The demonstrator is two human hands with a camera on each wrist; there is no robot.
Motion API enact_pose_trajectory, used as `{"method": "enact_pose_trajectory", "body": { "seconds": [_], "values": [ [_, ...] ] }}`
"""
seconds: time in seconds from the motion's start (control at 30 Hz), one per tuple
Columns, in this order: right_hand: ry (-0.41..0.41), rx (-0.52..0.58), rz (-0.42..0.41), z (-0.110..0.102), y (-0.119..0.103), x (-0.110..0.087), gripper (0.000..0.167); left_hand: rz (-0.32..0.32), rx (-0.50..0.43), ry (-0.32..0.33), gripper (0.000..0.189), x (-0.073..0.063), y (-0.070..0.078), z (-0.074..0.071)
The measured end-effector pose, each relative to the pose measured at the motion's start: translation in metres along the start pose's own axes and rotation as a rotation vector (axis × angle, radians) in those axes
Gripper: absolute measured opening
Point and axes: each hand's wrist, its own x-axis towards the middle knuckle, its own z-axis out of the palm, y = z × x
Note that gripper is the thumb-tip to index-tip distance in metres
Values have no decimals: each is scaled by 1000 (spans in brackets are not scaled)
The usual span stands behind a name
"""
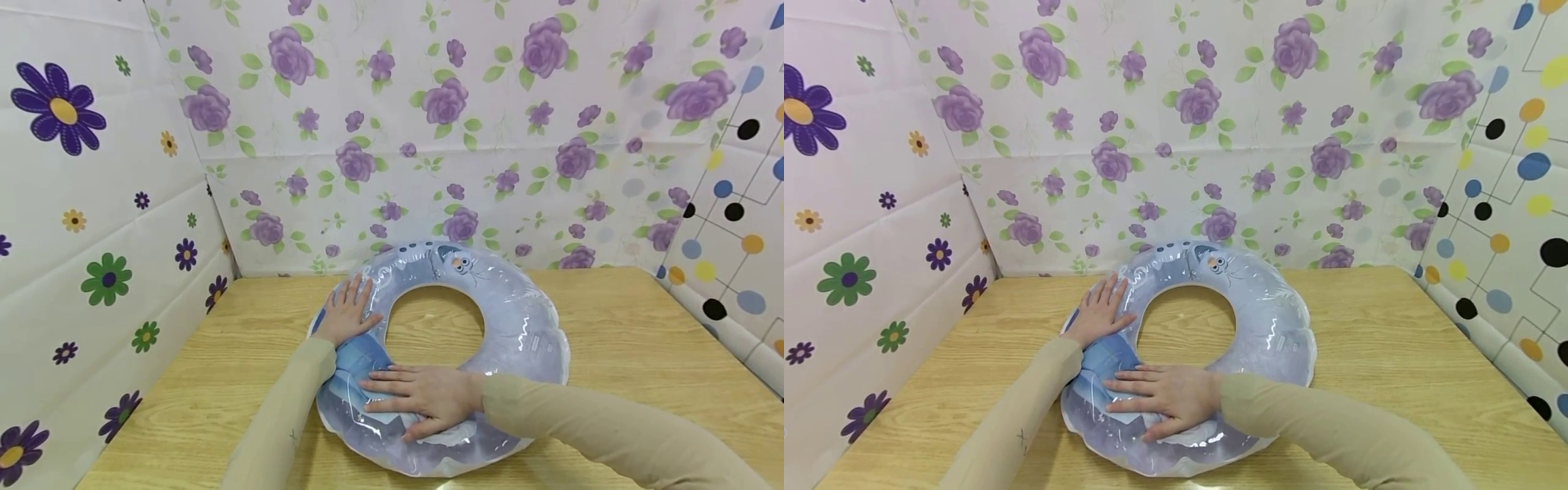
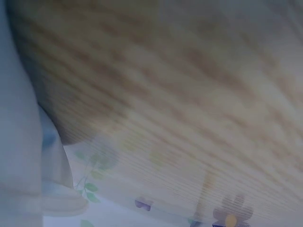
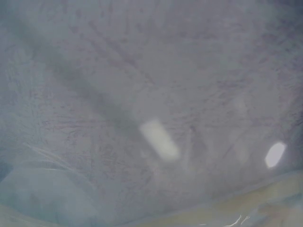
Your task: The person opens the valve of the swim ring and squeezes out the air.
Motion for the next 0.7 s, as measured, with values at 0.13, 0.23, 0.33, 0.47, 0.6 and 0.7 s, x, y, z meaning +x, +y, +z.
{"method": "enact_pose_trajectory", "body": {
  "seconds": [0.13,0.23,0.33,0.47,0.6,0.7],
  "values": [
    [-7,1,1,-1,0,0,65,-2,-3,0,81,0,0,0],
    [-4,0,1,-1,0,0,65,1,-1,9,81,0,0,1],
    [10,-7,-3,-1,-1,1,65,2,3,17,81,-1,0,2],
    [22,-15,-7,-1,-2,1,65,5,9,22,81,-1,-1,3],
    [18,-4,-4,-2,-2,1,65,11,3,26,81,-1,-1,3],
    [12,-2,1,-1,-2,0,65,12,0,24,80,-1,-1,3]
  ]
}}
